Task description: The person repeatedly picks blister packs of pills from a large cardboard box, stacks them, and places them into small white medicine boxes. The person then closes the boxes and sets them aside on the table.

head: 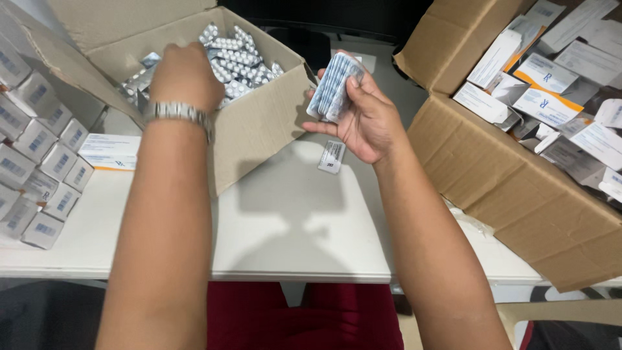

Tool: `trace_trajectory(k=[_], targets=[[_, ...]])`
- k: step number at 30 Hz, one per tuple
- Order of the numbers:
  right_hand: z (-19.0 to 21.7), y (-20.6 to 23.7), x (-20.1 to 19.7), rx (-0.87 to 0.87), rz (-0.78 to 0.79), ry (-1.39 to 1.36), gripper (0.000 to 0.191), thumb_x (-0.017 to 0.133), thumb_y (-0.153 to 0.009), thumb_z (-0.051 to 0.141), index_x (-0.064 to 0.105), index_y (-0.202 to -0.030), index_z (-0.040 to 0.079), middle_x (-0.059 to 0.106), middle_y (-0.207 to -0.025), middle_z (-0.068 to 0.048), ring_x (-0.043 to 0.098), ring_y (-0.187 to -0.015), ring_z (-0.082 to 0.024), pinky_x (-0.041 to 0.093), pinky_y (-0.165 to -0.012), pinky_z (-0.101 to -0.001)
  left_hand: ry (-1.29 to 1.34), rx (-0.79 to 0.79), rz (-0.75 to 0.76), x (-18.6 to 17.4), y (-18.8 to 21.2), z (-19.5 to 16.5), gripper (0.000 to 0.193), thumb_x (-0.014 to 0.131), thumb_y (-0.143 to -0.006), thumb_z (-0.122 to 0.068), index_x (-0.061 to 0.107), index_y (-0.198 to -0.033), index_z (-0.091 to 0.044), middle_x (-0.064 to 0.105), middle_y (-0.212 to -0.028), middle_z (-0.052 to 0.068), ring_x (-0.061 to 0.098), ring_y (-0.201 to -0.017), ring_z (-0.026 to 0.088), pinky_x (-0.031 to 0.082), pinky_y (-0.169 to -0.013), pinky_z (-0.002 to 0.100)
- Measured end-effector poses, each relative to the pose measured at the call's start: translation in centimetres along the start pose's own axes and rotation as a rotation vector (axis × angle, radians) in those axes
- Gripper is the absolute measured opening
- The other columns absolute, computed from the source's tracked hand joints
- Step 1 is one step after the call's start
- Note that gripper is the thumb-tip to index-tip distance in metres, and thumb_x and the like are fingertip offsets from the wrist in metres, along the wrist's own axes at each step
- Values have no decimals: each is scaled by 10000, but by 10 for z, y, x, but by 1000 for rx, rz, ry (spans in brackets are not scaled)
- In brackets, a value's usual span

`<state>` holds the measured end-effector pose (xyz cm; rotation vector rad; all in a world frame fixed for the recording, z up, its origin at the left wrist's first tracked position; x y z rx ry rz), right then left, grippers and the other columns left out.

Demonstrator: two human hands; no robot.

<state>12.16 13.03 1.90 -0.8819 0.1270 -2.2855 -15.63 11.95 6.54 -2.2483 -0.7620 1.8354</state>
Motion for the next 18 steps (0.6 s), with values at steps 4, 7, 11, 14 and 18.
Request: trace_trajectory(k=[4,7,11,14,18], targets=[[6,1,2,-32,24,6,515,401,-1118,231,261,-1613,213,495,-1491,-147,608,-1296,-349,599,-985,-564,-199,-87,276,31,-24,19,513,743,-819,-157,599,-1297,-36,566,-1339,256,584,-1181,430,515,-924,519],[7,-1,0,-36,34,6,507,409,-1119,224,272,-1606,198,504,-1481,-140,606,-1295,-352,606,-982,-553,-286,-112,414,50,-27,28,425,699,-889,-191,673,-1294,-65,622,-1371,208,611,-1229,390,532,-963,526],[5,-1,-6,-25,-18,11,510,422,-1097,215,280,-1587,201,509,-1462,-144,613,-1283,-357,620,-971,-556,-229,-78,297,46,-27,26,310,696,-878,-125,753,-1174,-55,681,-1254,236,668,-1139,400,560,-909,520],[5,-1,-5,-22,-17,16,512,428,-1091,213,282,-1582,207,511,-1460,-149,613,-1280,-365,616,-972,-555,-16,-19,25,21,-27,20,318,749,-756,-7,748,-1055,-115,709,-1115,214,669,-1030,418,537,-851,512],[2,-2,-3,-12,-6,26,508,431,-1093,212,284,-1579,204,508,-1455,-149,612,-1274,-364,614,-967,-557,302,119,-322,-14,-17,15,410,848,-644,42,724,-1019,-69,734,-1009,221,710,-954,386,568,-822,451]])
Point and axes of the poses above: each hand's wrist, its own y-axis away from the middle knuckle, its own x-axis out of the palm, z = x × y, the point moved 7 cm from there along -y, towards the middle knuckle
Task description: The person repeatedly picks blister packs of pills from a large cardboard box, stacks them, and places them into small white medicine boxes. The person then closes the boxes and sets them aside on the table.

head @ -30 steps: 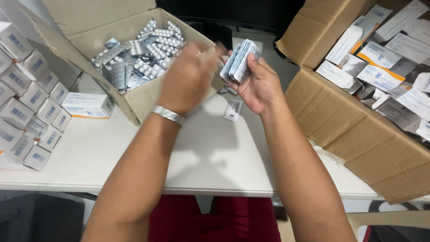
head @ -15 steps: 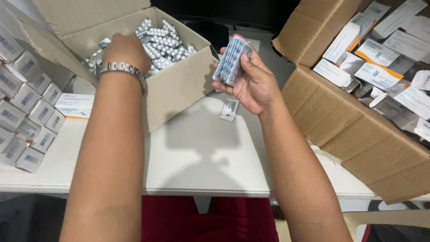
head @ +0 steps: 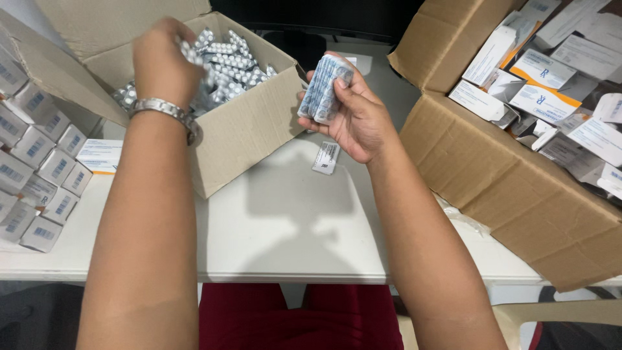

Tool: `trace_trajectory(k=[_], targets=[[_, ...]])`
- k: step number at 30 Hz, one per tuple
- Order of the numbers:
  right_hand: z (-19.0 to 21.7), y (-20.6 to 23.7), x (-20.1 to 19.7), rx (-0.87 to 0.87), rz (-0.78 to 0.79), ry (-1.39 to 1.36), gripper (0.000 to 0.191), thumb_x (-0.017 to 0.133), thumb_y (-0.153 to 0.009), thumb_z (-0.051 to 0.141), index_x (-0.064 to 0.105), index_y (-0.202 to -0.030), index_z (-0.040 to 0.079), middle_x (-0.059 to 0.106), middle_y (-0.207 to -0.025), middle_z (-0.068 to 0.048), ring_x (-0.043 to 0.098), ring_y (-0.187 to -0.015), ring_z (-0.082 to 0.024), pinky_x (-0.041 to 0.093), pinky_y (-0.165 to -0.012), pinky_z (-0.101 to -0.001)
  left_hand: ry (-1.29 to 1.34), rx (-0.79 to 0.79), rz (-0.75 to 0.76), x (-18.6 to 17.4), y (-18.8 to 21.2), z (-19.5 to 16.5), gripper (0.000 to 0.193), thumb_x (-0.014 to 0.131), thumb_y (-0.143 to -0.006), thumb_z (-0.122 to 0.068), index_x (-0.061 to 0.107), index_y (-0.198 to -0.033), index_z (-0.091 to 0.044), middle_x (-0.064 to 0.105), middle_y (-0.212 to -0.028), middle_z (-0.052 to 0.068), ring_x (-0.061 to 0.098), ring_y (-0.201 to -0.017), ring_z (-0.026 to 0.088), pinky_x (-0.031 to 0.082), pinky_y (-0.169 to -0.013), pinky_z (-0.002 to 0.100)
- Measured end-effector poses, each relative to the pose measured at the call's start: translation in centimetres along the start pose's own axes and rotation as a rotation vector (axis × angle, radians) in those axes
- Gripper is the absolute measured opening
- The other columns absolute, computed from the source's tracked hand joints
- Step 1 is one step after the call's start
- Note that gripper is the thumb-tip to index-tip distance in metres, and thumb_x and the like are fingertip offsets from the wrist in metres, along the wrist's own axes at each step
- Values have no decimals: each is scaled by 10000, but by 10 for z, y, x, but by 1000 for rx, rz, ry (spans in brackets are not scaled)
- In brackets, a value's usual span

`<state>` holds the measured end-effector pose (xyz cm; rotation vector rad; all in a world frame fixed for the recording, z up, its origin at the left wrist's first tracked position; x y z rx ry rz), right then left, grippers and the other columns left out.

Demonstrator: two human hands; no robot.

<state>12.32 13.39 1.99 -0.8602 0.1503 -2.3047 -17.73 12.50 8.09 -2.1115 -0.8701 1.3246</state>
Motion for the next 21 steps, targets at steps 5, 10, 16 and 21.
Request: trace_trajectory(k=[5,10,16,21], targets=[[0,0,0,-5,9,-3,504,434,-1093,211,289,-1576,193,502,-1448,-157,611,-1268,-361,612,-967,-557,282,136,-251,-22,-2,-14,465,773,-693,92,703,-1118,-82,757,-1000,128,772,-920,287,611,-785,414],[-2,-1,-2,4,-11,-1,499,437,-1088,215,302,-1568,184,500,-1455,-173,608,-1271,-357,614,-971,-556,1688,-497,319,19,-2,-16,256,563,-838,-115,625,-1083,-151,596,-905,63,605,-771,217,494,-672,363],[-4,-1,0,3,-2,20,502,444,-1091,218,303,-1572,186,515,-1430,-180,617,-1261,-364,608,-972,-556,2281,-358,835,22,45,-80,299,563,-957,-261,574,-1234,-147,519,-918,72,481,-773,162,421,-706,289],[-3,0,1,-2,36,2,487,468,-1087,224,327,-1551,187,527,-1428,-152,622,-1245,-340,610,-953,-530,2422,-224,932,39,75,-101,454,589,-895,-213,582,-1337,-111,530,-956,63,488,-787,140,434,-743,260]])
Point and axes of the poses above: each hand's wrist, its own y-axis away from the middle knuckle, its own x-axis out of the palm, z = x × y, the point moved 7 cm from there along -y, towards the middle knuckle
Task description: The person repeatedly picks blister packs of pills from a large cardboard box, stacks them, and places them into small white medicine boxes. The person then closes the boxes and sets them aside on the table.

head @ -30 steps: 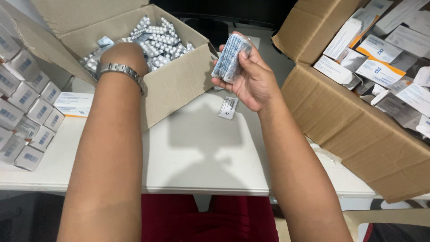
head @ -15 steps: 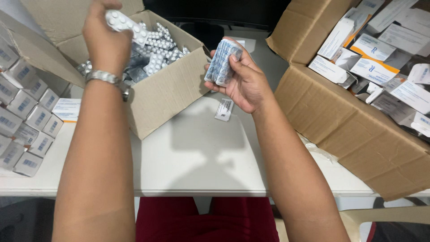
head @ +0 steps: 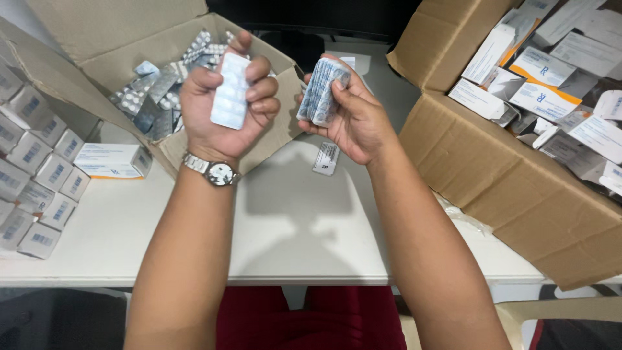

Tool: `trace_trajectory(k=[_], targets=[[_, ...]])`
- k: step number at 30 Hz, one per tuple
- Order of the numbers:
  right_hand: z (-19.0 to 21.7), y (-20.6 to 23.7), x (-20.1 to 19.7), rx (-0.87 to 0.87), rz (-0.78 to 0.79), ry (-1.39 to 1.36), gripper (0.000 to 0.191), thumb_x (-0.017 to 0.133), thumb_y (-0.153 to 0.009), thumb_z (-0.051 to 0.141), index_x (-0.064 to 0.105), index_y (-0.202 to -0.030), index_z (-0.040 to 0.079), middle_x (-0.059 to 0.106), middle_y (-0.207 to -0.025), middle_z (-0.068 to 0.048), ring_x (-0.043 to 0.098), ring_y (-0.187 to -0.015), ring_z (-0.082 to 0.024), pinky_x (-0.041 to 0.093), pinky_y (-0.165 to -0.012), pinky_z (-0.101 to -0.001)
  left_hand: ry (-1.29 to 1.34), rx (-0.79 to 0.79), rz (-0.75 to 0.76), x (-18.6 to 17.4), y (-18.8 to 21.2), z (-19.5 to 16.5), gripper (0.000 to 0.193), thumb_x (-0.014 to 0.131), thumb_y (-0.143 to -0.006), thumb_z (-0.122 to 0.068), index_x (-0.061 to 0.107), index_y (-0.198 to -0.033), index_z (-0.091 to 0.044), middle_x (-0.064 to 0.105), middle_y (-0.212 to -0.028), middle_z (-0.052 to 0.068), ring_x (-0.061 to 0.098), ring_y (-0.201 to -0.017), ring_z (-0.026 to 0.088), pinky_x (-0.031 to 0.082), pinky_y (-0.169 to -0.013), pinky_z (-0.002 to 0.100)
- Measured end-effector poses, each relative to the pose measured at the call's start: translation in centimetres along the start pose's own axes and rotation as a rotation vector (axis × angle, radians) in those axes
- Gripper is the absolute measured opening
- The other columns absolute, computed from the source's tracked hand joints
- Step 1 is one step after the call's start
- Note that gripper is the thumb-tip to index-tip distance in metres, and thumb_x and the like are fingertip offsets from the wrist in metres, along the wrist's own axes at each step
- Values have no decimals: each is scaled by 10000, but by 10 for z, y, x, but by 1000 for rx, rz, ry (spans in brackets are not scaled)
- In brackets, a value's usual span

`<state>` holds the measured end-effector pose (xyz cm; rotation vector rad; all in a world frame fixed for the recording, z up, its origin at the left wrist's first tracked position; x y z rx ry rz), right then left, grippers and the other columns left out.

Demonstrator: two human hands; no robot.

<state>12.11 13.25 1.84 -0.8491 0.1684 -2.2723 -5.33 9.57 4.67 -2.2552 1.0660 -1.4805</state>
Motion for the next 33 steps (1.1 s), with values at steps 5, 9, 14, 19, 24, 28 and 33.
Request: trace_trajectory(k=[5,9,14,19,24,28,33], targets=[[1,-1,-4,-3,-16,-29,422,480,-1100,237,445,-1457,15,594,-1410,-144,656,-1221,-290,606,-948,-483,-81,49,-96,-19,6,-2,481,599,-855,-139,563,-1334,-115,608,-1311,122,599,-977,204,509,-859,316],[-2,2,-2,9,25,-40,396,492,-1112,229,480,-1425,-13,641,-1312,-170,679,-1173,-281,597,-972,-456,-222,176,-186,-30,7,-3,477,594,-872,-89,565,-1340,-173,539,-1479,77,571,-1248,229,543,-1086,451],[-16,-1,8,28,76,-38,348,511,-1115,193,507,-1397,-9,661,-1253,-166,689,-1132,-267,597,-973,-458,-208,198,-142,-27,-3,16,486,601,-838,-99,561,-1317,-179,544,-1532,77,495,-1451,276,531,-1117,477],[-14,0,8,23,83,80,386,571,-1086,220,517,-1405,9,676,-1219,-153,684,-1120,-250,591,-979,-425,-191,166,-290,-38,-4,24,271,536,-1010,-172,558,-1273,-112,601,-1391,168,600,-1302,284,561,-1033,428],[-6,8,6,76,163,384,543,729,-975,191,516,-1447,28,679,-1229,-69,660,-1126,-181,564,-1008,-357,-392,-1,-550,-65,2,32,167,513,-1107,-194,564,-1185,-55,665,-1146,127,696,-1023,222,623,-849,381],[-9,9,12,100,243,485,554,791,-925,112,570,-1423,10,672,-1279,-70,649,-1180,-172,542,-1051,-342,-393,-140,-674,-84,8,51,171,543,-1038,-211,575,-1153,-88,686,-1006,71,718,-862,171,635,-728,350],[-3,17,34,18,398,730,452,822,-877,77,689,-1309,68,598,-1370,-50,587,-1314,-194,489,-1163,-341,-269,-205,-607,-90,8,57,208,537,-1059,-207,590,-1177,-44,684,-983,100,712,-825,185,626,-708,331]])
Point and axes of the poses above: each hand's wrist, its own y-axis away from the middle knuckle, its own x-axis out of the palm, z = x × y, the point moved 7 cm from there along -y, towards the middle knuckle
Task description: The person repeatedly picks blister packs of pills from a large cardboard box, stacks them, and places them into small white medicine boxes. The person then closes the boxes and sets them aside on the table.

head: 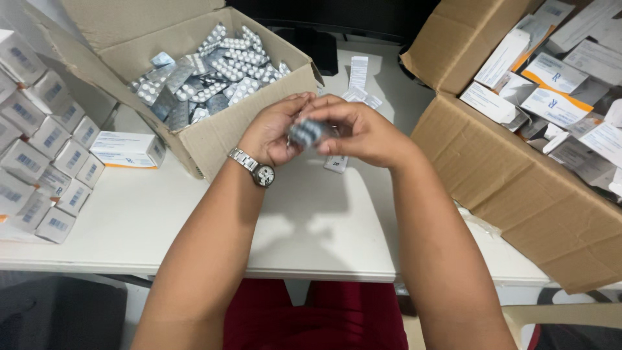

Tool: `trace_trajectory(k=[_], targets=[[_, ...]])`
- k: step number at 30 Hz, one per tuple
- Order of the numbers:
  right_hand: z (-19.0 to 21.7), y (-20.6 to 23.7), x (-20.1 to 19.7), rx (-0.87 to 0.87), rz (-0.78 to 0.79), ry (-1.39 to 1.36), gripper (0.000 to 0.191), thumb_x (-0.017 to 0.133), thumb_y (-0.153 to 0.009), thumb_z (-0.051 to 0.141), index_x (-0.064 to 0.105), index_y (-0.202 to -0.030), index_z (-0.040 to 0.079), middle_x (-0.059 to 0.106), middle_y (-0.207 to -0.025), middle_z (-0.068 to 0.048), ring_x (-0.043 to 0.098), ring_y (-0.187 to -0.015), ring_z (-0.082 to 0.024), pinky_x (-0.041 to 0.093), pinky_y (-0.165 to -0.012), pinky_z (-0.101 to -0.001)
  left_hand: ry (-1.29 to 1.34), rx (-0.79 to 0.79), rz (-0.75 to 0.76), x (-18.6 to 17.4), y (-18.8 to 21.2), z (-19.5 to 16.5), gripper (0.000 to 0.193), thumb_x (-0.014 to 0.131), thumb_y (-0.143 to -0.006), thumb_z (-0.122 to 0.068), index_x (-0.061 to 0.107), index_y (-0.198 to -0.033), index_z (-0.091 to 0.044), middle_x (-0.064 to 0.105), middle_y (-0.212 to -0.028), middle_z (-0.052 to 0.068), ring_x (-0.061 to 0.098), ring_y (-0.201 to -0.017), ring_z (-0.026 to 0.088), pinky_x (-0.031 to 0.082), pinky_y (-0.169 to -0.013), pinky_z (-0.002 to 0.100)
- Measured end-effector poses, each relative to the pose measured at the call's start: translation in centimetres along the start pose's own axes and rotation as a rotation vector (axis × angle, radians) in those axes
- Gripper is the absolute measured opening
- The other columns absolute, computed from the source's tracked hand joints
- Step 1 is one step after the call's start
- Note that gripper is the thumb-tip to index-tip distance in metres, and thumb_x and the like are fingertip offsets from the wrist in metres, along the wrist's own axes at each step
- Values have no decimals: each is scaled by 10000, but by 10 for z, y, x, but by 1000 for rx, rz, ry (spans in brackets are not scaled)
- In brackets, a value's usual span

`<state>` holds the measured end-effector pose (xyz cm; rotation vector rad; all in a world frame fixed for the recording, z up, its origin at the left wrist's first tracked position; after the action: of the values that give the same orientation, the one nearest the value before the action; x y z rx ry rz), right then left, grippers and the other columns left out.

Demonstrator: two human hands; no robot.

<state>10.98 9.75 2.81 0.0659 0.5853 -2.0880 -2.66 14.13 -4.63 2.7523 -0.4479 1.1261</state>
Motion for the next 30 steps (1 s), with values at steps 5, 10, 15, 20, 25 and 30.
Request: trace_trajectory(k=[5,10,15,20,25,30], targets=[[10,-3,13,128,-37,353,471,839,-768,55,742,-1221,140,622,-1286,-28,597,-1269,-204,515,-1096,-352,11,-66,-121,-11,-5,3,121,496,-1037,-100,546,-1137,-55,666,-979,101,726,-875,217,685,-750,358],[14,-6,20,312,-127,527,597,840,-737,81,657,-1291,211,688,-1198,-14,654,-1184,-182,527,-1043,-342,0,-101,38,-3,-6,15,157,510,-1046,-145,556,-1134,-23,683,-991,133,743,-845,240,650,-656,352],[29,-9,21,245,-129,737,676,867,-714,86,656,-1336,243,618,-1335,-49,576,-1273,-228,483,-1093,-366,101,-122,12,-4,-12,19,189,496,-1053,-125,572,-1182,-9,686,-1054,145,742,-879,227,659,-709,329],[34,-7,18,89,-160,799,597,887,-714,90,692,-1266,201,553,-1424,-84,524,-1321,-282,479,-1072,-404,126,-46,23,-3,-9,12,239,456,-1025,-5,577,-1231,-22,683,-1106,171,743,-909,249,658,-733,335],[22,-1,7,-1,-204,651,495,821,-848,88,539,-1255,105,620,-1414,-13,589,-1342,-239,506,-1101,-398,105,17,8,20,7,-2,323,430,-1011,-80,544,-1266,80,665,-1122,201,741,-903,261,649,-758,390],[8,3,-33,-124,-447,178,461,687,-1057,129,437,-1443,96,581,-1364,-68,567,-1321,-220,484,-1153,-391,-123,48,27,60,20,-29,334,411,-989,-219,536,-1210,-3,677,-1127,157,711,-877,236,649,-760,360]])
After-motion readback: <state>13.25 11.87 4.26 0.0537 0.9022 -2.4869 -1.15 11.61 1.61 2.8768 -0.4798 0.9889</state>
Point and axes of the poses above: each hand's wrist, its own y-axis away from the middle knuckle, its own x-axis out of the palm, z = x × y, the point moved 7 cm from there along -y, towards the middle knuckle
